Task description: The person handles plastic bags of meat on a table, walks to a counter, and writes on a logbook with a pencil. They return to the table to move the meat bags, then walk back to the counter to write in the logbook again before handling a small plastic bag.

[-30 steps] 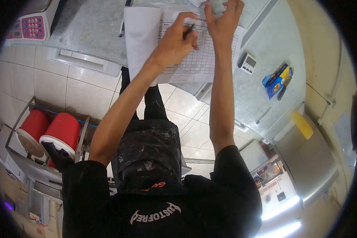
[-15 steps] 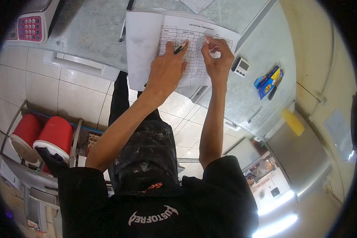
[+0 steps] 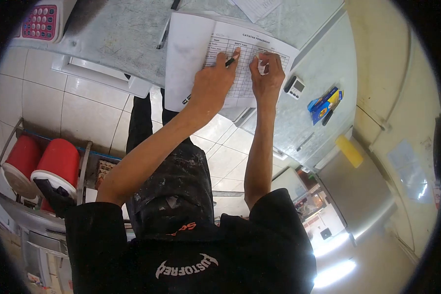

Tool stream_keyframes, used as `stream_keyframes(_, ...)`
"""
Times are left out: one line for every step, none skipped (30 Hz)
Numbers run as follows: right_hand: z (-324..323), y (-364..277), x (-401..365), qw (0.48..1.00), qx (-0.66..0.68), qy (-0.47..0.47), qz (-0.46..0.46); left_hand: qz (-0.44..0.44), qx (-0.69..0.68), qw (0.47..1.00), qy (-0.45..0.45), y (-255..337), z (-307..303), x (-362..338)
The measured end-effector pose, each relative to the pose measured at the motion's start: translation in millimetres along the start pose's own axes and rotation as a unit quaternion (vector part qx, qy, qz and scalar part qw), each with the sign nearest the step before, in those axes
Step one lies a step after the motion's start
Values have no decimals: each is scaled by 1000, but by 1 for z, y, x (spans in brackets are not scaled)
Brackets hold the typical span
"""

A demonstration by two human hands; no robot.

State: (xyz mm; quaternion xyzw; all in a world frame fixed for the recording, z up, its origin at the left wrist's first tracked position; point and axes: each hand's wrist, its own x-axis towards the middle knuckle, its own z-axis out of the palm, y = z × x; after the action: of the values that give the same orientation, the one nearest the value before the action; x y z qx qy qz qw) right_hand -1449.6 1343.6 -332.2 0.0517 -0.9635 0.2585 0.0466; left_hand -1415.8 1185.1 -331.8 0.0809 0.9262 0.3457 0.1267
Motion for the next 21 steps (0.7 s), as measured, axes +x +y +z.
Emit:
stream_keyframes(0,0,2,1000,-1,-2,-2,8,22,1000,8,-1,2,0)
stream_keyframes(0,0,4,1000,-3,-11,-21,16,45,999,15,-1,5,1)
stream_keyframes(-1,0,6,999,-5,-20,-38,15,42,999,14,0,4,1)
stream_keyframes(-2,0,6,999,-8,-22,-37,12,58,998,13,2,4,2)
stream_keyframes(-2,0,6,999,-6,-34,-26,10,73,997,12,3,4,3)
stream_keyframes(-3,0,6,999,-2,-48,-16,7,70,997,12,5,6,2)
stream_keyframes(-4,-1,7,998,-4,-52,-19,-5,65,998,-8,6,8,3)
stream_keyframes(-3,-1,8,998,4,-62,-24,-16,61,998,-27,5,9,4)
stream_keyframes(-3,-2,7,997,10,-71,-27,-17,60,998,-26,5,10,5)
stream_keyframes(-3,-2,6,997,9,-72,-26,-15,75,997,-15,4,11,5)
stream_keyframes(-2,-3,6,998,-2,-67,-16,-14,90,996,-4,5,11,4)
stream_keyframes(-1,-4,8,998,-12,-60,-9,-17,88,996,-1,5,11,4)
stream_keyframes(0,-7,7,998,15,-65,-16,-11,90,996,-2,5,11,4)
stream_keyframes(-1,-7,9,998,15,-66,-18,-4,93,996,-5,4,11,4)
stream_keyframes(-4,-5,11,998,9,-59,-13,-4,93,996,-5,2,11,4)
stream_keyframes(-5,-4,11,999,2,-54,-7,-4,95,996,3,2,11,4)
stream_keyframes(-3,-3,10,999,-9,-49,15,-6,95,995,12,3,12,4)
stream_keyframes(-1,-7,9,999,-11,-51,10,-9,92,996,16,5,13,4)
stream_keyframes(1,-12,7,998,11,-57,2,-18,97,995,8,7,14,5)
stream_keyframes(2,-14,6,998,32,-60,-3,-23,103,994,-1,7,14,6)
stream_keyframes(1,-13,9,998,40,-47,1,-22,101,995,0,7,13,6)
